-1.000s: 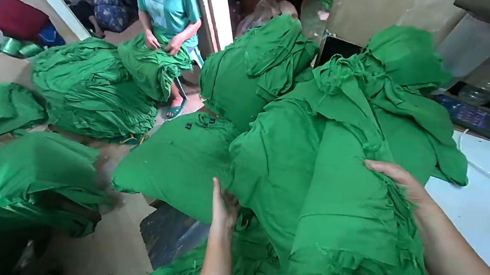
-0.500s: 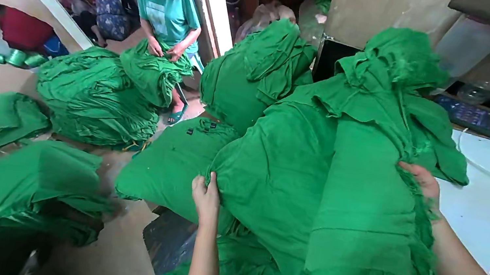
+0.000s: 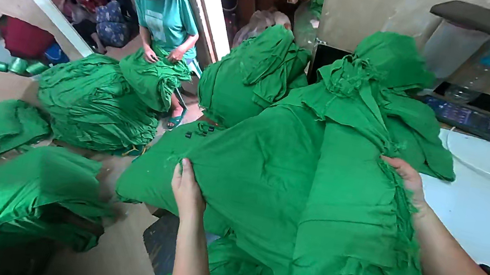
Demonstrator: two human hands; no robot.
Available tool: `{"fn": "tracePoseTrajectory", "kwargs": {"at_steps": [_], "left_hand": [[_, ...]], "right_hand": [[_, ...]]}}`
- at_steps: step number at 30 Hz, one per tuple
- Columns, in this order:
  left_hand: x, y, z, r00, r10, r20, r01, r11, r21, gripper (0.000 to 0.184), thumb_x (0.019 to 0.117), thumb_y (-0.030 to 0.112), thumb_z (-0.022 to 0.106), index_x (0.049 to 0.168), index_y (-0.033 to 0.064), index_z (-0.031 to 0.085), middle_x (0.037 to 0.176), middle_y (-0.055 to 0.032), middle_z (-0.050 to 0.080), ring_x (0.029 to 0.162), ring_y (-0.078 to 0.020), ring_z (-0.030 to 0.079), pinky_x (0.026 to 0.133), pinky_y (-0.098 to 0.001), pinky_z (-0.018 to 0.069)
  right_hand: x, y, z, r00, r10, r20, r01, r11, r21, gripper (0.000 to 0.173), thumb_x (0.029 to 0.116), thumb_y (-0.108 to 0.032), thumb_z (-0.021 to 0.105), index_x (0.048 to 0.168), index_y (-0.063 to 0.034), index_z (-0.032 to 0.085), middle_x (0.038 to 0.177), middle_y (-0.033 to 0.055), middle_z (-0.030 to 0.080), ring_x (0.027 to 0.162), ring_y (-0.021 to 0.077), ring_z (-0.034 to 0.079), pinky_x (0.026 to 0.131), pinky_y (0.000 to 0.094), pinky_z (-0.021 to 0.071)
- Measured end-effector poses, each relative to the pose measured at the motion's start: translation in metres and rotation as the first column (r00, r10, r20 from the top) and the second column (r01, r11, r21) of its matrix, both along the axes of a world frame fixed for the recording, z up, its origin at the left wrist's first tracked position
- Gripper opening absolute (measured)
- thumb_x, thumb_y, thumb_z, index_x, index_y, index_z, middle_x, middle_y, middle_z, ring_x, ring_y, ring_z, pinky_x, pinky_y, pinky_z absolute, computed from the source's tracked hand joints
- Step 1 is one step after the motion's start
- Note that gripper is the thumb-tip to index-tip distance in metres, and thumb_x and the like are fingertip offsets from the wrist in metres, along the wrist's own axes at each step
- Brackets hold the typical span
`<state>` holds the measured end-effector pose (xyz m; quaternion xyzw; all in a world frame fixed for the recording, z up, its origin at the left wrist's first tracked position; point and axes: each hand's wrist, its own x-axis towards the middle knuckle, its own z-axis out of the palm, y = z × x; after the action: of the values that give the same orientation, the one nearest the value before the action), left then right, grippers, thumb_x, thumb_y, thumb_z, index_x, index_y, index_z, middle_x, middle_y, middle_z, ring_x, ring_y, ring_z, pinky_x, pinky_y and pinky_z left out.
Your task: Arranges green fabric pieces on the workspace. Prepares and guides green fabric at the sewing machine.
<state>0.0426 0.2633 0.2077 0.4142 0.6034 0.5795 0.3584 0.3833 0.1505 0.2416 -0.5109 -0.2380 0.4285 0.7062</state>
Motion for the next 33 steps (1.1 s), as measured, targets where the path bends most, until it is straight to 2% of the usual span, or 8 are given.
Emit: {"fn": "tracePoseTrajectory", "kwargs": {"at_steps": [3,8,12,15,17,22,30,33], "left_hand": [[-0.017,-0.004,-0.040,0.858,-0.231,-0.459,0.115,0.957,-0.267,0.048,0.1110,0.026,0.044,0.121,-0.0166,0.062,0.112,-0.0354,0.066,0.111,-0.0439,0.065,0.100,-0.0581,0.0468],[-0.019,-0.007,-0.018,0.586,-0.577,-0.569,0.113,0.754,-0.647,0.066,0.1117,0.044,0.033,0.108,-0.0114,0.068,0.111,-0.0336,0.067,0.112,-0.0475,0.064,0.097,-0.0642,0.0460],[-0.022,-0.006,0.060,0.632,-0.335,-0.699,0.107,0.931,-0.349,0.056,0.1108,0.039,0.042,0.111,-0.0113,0.067,0.104,-0.0339,0.067,0.105,-0.0484,0.065,0.093,-0.0660,0.0463],[0.017,-0.018,0.087,0.847,-0.139,-0.514,0.264,0.948,0.179,0.034,0.1086,0.025,0.048,0.115,-0.0033,0.067,0.089,-0.0087,0.068,0.079,-0.0105,0.065,0.076,-0.0322,0.0543],[0.069,-0.046,0.095,0.889,-0.373,-0.265,0.450,0.817,0.361,0.035,0.1089,0.023,0.044,0.125,-0.0025,0.061,0.102,-0.0026,0.068,0.087,0.0003,0.064,0.078,-0.0223,0.0546],[0.190,-0.119,0.056,0.323,-0.695,-0.643,0.941,0.165,0.294,0.028,0.1004,0.014,0.061,0.119,-0.0020,0.074,0.131,-0.0147,0.070,0.134,-0.0344,0.058,0.118,-0.0604,0.0326],[0.175,-0.123,0.038,0.101,-0.575,-0.812,0.993,0.002,0.122,0.025,0.0934,0.018,0.072,0.114,0.0049,0.075,0.134,-0.0134,0.068,0.134,-0.0332,0.058,0.117,-0.0566,0.0371],[0.130,-0.103,0.042,0.284,-0.768,-0.574,0.928,0.069,0.366,0.036,0.0986,0.029,0.065,0.122,0.0022,0.071,0.135,-0.0164,0.066,0.135,-0.0288,0.056,0.116,-0.0461,0.0407]], "right_hand": [[0.000,0.001,-0.001,1.000,0.016,-0.021,-0.015,1.000,0.010,0.048,0.1073,-0.006,0.018,0.089,-0.0136,0.061,0.073,-0.0104,0.070,0.071,-0.0044,0.067,0.068,0.0150,0.0566],[0.001,0.002,-0.001,0.999,0.023,-0.026,-0.024,1.000,-0.010,0.048,0.1069,-0.005,0.019,0.087,-0.0131,0.061,0.071,-0.0088,0.070,0.068,-0.0036,0.067,0.065,0.0150,0.0564],[0.006,0.003,-0.004,0.997,0.072,0.015,-0.073,0.997,0.017,0.047,0.1068,-0.005,0.020,0.088,-0.0143,0.063,0.075,-0.0101,0.072,0.072,-0.0037,0.068,0.070,0.0155,0.0573],[0.003,0.001,0.005,0.998,0.051,0.021,-0.050,0.996,-0.072,0.044,0.1084,-0.007,0.021,0.091,-0.0137,0.061,0.072,-0.0105,0.070,0.069,-0.0051,0.066,0.067,0.0139,0.0562],[-0.001,0.000,0.020,0.998,0.052,-0.033,-0.056,0.985,-0.164,0.041,0.1105,-0.011,0.023,0.094,-0.0139,0.060,0.073,-0.0087,0.068,0.069,-0.0035,0.066,0.065,0.0153,0.0565],[0.062,0.001,-0.035,0.959,0.278,0.056,-0.283,0.927,0.246,0.051,0.1107,-0.045,0.030,0.122,-0.0050,0.060,0.103,0.0039,0.073,0.098,0.0082,0.070,0.081,0.0253,0.0588],[-0.003,-0.016,0.034,0.974,0.222,0.041,-0.192,0.910,-0.369,0.016,0.1052,-0.018,0.051,0.118,-0.0109,0.059,0.094,-0.0052,0.070,0.087,0.0002,0.067,0.078,0.0200,0.0575],[0.001,-0.013,0.027,0.977,0.214,-0.025,-0.211,0.926,-0.315,0.016,0.1065,-0.017,0.046,0.109,-0.0137,0.061,0.088,-0.0056,0.072,0.082,0.0006,0.070,0.073,0.0199,0.0595]]}}
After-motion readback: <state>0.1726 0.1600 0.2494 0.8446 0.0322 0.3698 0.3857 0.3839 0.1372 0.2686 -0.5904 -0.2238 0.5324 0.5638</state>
